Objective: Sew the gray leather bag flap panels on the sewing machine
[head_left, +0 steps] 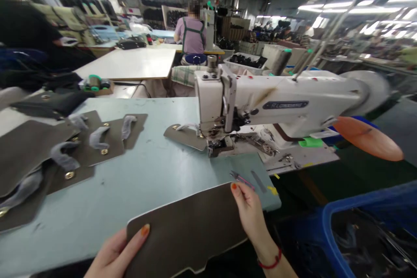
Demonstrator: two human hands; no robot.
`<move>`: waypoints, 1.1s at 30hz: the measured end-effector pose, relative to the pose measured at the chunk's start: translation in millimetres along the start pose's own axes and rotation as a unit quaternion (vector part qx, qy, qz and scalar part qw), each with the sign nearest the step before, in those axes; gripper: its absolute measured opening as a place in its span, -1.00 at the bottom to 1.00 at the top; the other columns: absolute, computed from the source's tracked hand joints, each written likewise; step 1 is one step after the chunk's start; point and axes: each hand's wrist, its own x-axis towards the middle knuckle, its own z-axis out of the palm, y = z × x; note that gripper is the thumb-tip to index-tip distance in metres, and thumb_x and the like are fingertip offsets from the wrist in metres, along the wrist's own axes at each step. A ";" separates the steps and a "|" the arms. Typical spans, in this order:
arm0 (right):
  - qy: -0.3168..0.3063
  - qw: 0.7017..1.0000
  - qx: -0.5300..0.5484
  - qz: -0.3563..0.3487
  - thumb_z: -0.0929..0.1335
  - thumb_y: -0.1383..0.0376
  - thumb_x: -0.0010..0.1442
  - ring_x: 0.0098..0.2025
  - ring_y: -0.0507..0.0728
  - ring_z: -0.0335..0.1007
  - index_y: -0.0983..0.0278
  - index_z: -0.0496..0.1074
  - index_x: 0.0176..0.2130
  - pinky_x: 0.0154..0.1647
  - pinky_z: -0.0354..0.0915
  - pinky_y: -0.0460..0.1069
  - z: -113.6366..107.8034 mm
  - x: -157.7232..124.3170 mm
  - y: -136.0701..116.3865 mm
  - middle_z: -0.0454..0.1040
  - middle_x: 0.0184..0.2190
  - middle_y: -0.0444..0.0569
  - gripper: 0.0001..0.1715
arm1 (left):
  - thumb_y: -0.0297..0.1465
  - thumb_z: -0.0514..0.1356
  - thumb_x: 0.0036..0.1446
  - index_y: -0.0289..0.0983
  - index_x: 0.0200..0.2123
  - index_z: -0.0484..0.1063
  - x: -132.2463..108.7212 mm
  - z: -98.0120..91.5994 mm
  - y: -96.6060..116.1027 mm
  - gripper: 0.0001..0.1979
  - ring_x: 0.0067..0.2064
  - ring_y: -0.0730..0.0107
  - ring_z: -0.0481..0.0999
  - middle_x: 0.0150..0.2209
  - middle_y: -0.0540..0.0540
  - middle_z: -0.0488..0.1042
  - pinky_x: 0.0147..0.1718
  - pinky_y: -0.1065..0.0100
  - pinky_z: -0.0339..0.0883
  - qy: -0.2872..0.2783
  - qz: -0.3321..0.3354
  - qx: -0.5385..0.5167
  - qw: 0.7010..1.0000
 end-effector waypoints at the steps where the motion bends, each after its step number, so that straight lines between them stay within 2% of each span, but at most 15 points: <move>1: 0.006 1.000 0.000 0.011 0.24 -0.13 0.27 -0.45 0.09 0.26 0.29 0.36 -0.52 -0.45 0.19 -0.07 -0.4 0.5 5.4 0.36 -0.54 -0.06 -0.38 | 0.05 0.31 -0.05 -0.18 -0.21 0.65 -2.7 2.5 3.7 -0.52 -0.29 0.01 0.60 -0.32 -0.08 0.65 -0.32 0.23 0.54 -0.019 0.002 -0.011 1.000; 5: 0.025 0.997 0.014 0.072 0.30 -0.16 0.17 -0.30 0.24 0.44 0.30 0.52 -0.40 -0.29 0.37 0.03 -0.6 3.9 28.4 0.55 -0.37 0.09 -0.41 | 0.02 0.22 0.11 -0.20 -0.14 0.64 -13.6 13.9 16.1 -0.53 -0.25 0.16 0.55 -0.27 -0.09 0.64 -0.27 0.37 0.46 -0.034 0.046 -0.045 0.997; 9: 0.030 0.991 0.043 0.125 0.31 -0.20 0.11 -0.16 0.33 0.50 0.35 0.58 -0.25 -0.13 0.41 0.12 3.6 3.8 48.4 0.59 -0.24 0.18 -0.31 | -0.01 0.15 0.19 -0.22 -0.17 0.65 -20.1 23.3 19.4 -0.55 -0.33 0.27 0.50 -0.32 -0.11 0.62 -0.36 0.43 0.38 -0.044 0.090 -0.032 0.994; 13: -0.014 0.988 0.074 0.138 0.32 -0.20 0.13 -0.02 0.36 0.48 0.34 0.56 -0.13 -0.04 0.43 0.15 14.2 4.5 58.6 0.57 -0.10 0.21 -0.30 | -0.07 0.13 0.22 -0.20 -0.25 0.68 -26.6 20.3 24.2 -0.59 -0.31 0.19 0.51 -0.32 -0.15 0.61 -0.28 0.37 0.38 0.016 0.164 0.040 0.985; 16: -0.029 0.989 0.091 0.113 0.38 -0.21 0.07 0.10 0.37 0.40 0.32 0.49 -0.02 0.02 0.42 0.17 25.3 3.2 51.4 0.49 0.04 0.22 -0.24 | -0.18 0.23 0.16 -0.12 -0.21 0.68 -36.2 13.7 38.0 -0.74 -0.25 0.06 0.56 -0.27 -0.18 0.64 -0.17 0.28 0.41 0.059 0.244 0.092 0.963; 18: -0.051 0.988 0.115 0.092 0.41 -0.19 0.07 0.13 0.35 0.37 0.30 0.44 0.04 0.03 0.41 0.16 32.2 -5.0 36.7 0.41 0.13 0.23 -0.23 | -0.28 0.29 0.11 -0.09 -0.13 0.66 -41.6 13.0 48.4 -0.75 -0.20 0.00 0.59 -0.17 -0.20 0.65 -0.12 0.22 0.41 0.060 0.295 0.106 0.948; 20: -0.131 0.971 0.183 0.081 0.35 -0.18 0.16 0.09 0.30 0.40 0.28 0.38 0.11 -0.02 0.44 0.14 38.8 -19.6 16.5 0.38 0.15 0.23 -0.24 | -0.34 0.31 0.08 -0.09 -0.05 0.61 -40.6 18.2 53.2 -0.68 -0.15 -0.03 0.59 -0.06 -0.21 0.62 -0.09 0.19 0.42 0.052 0.332 0.138 0.932; 21: -0.192 0.948 0.238 0.083 0.28 -0.21 0.21 0.05 0.29 0.42 0.27 0.33 0.17 -0.08 0.46 0.13 42.3 -27.9 6.1 0.39 0.14 0.24 -0.20 | -0.36 0.31 0.08 -0.09 -0.04 0.60 -36.8 23.3 51.7 -0.66 -0.13 -0.03 0.60 -0.01 -0.20 0.59 -0.09 0.20 0.43 0.043 0.344 0.172 0.922; 23: -0.277 0.902 0.317 0.097 0.19 -0.32 0.19 -0.01 0.29 0.45 0.28 0.26 0.24 -0.19 0.48 0.11 50.3 -41.9 -9.9 0.44 0.06 0.26 -0.05 | -0.36 0.29 0.10 -0.11 0.00 0.58 -23.8 37.7 39.1 -0.64 -0.14 0.00 0.60 0.04 -0.19 0.56 -0.12 0.21 0.46 0.028 0.366 0.265 0.892; 24: -0.294 0.895 0.319 0.103 0.20 -0.32 0.18 -0.07 0.27 0.47 0.30 0.29 0.21 -0.28 0.48 0.07 54.0 -46.2 -13.7 0.48 -0.02 0.23 -0.05 | -0.35 0.29 0.11 -0.13 0.03 0.56 -16.0 46.3 28.2 -0.62 -0.14 0.00 0.60 0.06 -0.19 0.54 -0.11 0.21 0.47 0.021 0.373 0.308 0.875; 26: -0.267 0.920 0.258 0.124 0.26 -0.23 0.22 -0.18 0.21 0.46 0.34 0.43 0.05 -0.33 0.45 -0.01 58.2 -48.4 -11.2 0.50 -0.18 0.13 -0.22 | -0.32 0.29 0.10 -0.15 0.08 0.52 -2.6 63.5 -0.7 -0.57 -0.08 -0.02 0.58 0.12 -0.19 0.50 -0.06 0.18 0.47 -0.007 0.376 0.346 0.859; 28: -0.216 0.948 0.196 0.130 0.27 -0.18 0.25 -0.27 0.15 0.42 0.37 0.49 -0.14 -0.37 0.42 -0.05 55.1 -44.9 0.5 0.46 -0.32 0.04 -0.32 | -0.31 0.31 0.08 -0.12 0.13 0.47 3.5 77.1 -33.6 -0.50 0.07 -0.07 0.51 0.19 -0.19 0.43 0.08 0.12 0.40 -0.037 0.354 0.293 0.888; 30: -0.194 0.962 0.153 0.114 0.23 -0.16 0.29 -0.36 0.10 0.37 0.38 0.48 -0.25 -0.40 0.37 -0.08 45.8 -40.8 12.0 0.40 -0.41 -0.03 -0.34 | -0.28 0.34 0.05 -0.08 0.14 0.46 1.6 85.5 -63.3 -0.46 0.19 -0.09 0.40 0.23 -0.18 0.39 0.15 0.08 0.33 -0.017 0.291 0.155 0.944; 32: -0.202 0.969 0.117 0.081 0.22 -0.10 0.33 -0.41 0.06 0.32 0.37 0.47 -0.32 -0.40 0.31 -0.11 35.1 -38.9 15.6 0.35 -0.47 -0.07 -0.39 | -0.22 0.37 0.01 -0.07 0.10 0.47 -4.6 90.6 -82.9 -0.47 0.20 -0.10 0.39 0.18 -0.19 0.43 0.13 0.07 0.35 0.042 0.168 -0.022 0.985; 33: -0.211 0.971 0.100 0.059 0.21 -0.06 0.35 -0.42 0.04 0.30 0.37 0.46 -0.35 -0.40 0.28 -0.12 30.9 -38.7 13.7 0.34 -0.49 -0.09 -0.42 | -0.18 0.38 -0.01 -0.08 0.06 0.49 -7.5 92.7 -87.5 -0.48 0.17 -0.11 0.42 0.13 -0.20 0.46 0.10 0.06 0.38 0.057 0.094 -0.110 0.988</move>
